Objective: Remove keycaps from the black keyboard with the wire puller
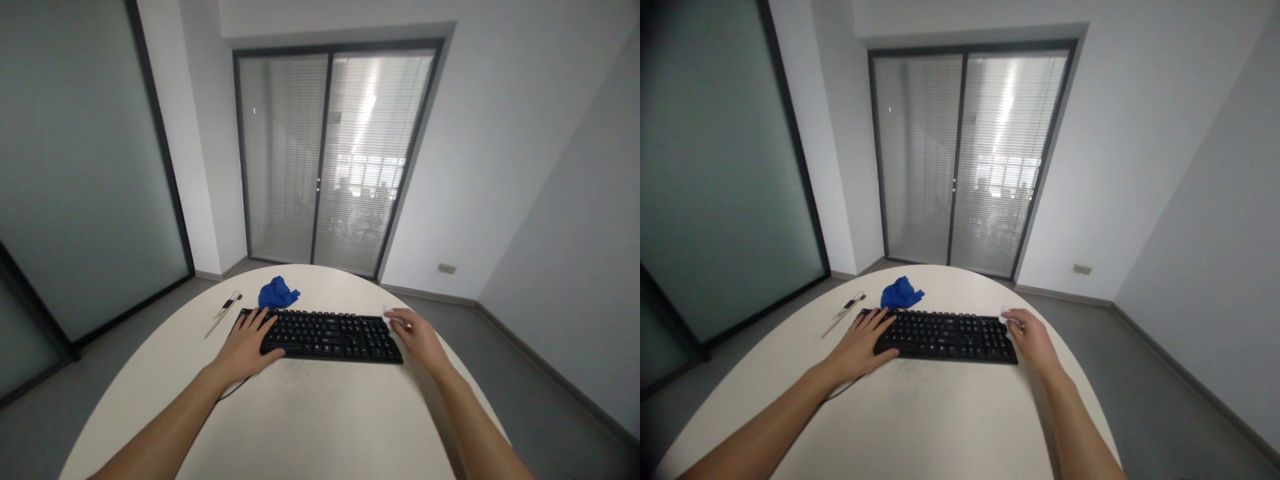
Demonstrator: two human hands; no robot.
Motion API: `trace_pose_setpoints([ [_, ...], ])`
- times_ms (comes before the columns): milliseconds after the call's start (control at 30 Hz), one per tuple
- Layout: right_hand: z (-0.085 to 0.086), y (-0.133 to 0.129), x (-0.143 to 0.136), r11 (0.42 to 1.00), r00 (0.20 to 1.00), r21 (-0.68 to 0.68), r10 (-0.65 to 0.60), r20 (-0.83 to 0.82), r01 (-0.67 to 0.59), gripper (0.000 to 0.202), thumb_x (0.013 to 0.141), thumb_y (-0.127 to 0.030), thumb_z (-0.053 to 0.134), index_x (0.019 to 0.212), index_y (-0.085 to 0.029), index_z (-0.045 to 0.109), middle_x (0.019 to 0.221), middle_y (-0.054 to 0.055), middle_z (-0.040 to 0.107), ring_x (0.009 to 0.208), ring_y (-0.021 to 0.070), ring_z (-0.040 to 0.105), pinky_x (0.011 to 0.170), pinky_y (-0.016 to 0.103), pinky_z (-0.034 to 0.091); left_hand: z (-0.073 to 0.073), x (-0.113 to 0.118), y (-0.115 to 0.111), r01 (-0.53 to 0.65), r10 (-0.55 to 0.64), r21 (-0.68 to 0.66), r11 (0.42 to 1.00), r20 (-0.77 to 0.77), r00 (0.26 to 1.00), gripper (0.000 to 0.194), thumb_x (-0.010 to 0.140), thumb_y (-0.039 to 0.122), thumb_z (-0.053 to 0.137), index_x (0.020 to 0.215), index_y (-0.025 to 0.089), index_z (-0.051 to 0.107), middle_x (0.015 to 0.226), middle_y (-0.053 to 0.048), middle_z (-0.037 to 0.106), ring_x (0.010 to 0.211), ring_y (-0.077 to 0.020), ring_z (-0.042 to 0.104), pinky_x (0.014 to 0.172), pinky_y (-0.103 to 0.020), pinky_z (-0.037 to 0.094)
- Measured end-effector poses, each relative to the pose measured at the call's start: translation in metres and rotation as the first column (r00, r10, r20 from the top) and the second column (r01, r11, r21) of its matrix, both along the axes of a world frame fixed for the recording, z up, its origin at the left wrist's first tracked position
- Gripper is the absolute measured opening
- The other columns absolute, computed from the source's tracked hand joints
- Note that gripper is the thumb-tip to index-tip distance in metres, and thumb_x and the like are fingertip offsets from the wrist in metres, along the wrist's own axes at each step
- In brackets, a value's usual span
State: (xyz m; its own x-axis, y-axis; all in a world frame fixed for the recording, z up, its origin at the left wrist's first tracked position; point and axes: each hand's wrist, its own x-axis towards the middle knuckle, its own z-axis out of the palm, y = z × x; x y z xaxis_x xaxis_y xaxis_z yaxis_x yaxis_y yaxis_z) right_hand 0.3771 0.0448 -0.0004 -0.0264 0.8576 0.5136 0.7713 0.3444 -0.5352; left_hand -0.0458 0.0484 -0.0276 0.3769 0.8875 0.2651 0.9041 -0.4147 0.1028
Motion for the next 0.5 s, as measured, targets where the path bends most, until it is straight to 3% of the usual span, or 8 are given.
trace_pose_setpoints([
  [100, -0.014, 0.008, 0.014, 0.976, 0.979, 0.088, -0.203, 0.026, 0.2, 0.032, 0.085, -0.031, 0.046, 0.097, -0.017, 0.073, 0.108, 0.013, 0.06, 0.095, 0.0238, 0.061, 0.089, 0.037, 0.048, 0.002, -0.001, -0.002, 0.001, -0.001, 0.003, 1.0, 0.003, 1.0, 0.083, 0.081, 0.076, 0.038, 0.146, 0.025, 0.035, 0.156, -0.011, 0.025, 0.143, -0.0347, 0.017, 0.115, -0.055, 0.013],
  [267, -0.033, 0.017, 0.032, 0.906, 0.894, 0.058, -0.424, 0.143, 0.42, 0.033, 0.085, -0.028, 0.043, 0.101, -0.013, 0.067, 0.097, 0.014, 0.062, 0.094, 0.027, 0.06, 0.089, 0.039, 0.046, 0.002, -0.006, -0.002, 0.019, -0.019, 0.004, 1.0, 0.02, 1.0, 0.082, 0.081, 0.075, 0.04, 0.146, 0.025, 0.036, 0.156, -0.01, 0.024, 0.143, -0.0353, 0.017, 0.114, -0.055, 0.013],
  [400, -0.044, 0.024, 0.036, 0.912, 0.889, -0.014, -0.396, 0.23, 0.41, 0.031, 0.085, -0.028, 0.043, 0.095, -0.013, 0.068, 0.094, 0.014, 0.069, 0.09, 0.0266, 0.064, 0.088, 0.036, 0.047, 0.003, -0.007, -0.002, 0.021, -0.022, 0.005, 1.0, 0.038, 0.999, 0.082, 0.081, 0.074, 0.041, 0.145, 0.025, 0.037, 0.156, -0.01, 0.024, 0.143, -0.0357, 0.017, 0.114, -0.055, 0.012],
  [500, -0.052, 0.028, 0.035, 0.926, 0.893, -0.038, -0.35, 0.283, 0.375, 0.035, 0.084, -0.026, 0.045, 0.107, -0.014, 0.068, 0.103, 0.013, 0.071, 0.1, 0.0267, 0.063, 0.098, 0.038, 0.041, 0.004, -0.007, -0.003, 0.014, -0.014, 0.006, 1.0, 0.029, 0.999, 0.082, 0.081, 0.075, 0.04, 0.145, 0.024, 0.037, 0.155, -0.011, 0.025, 0.143, -0.035, 0.017, 0.115, -0.055, 0.011],
])
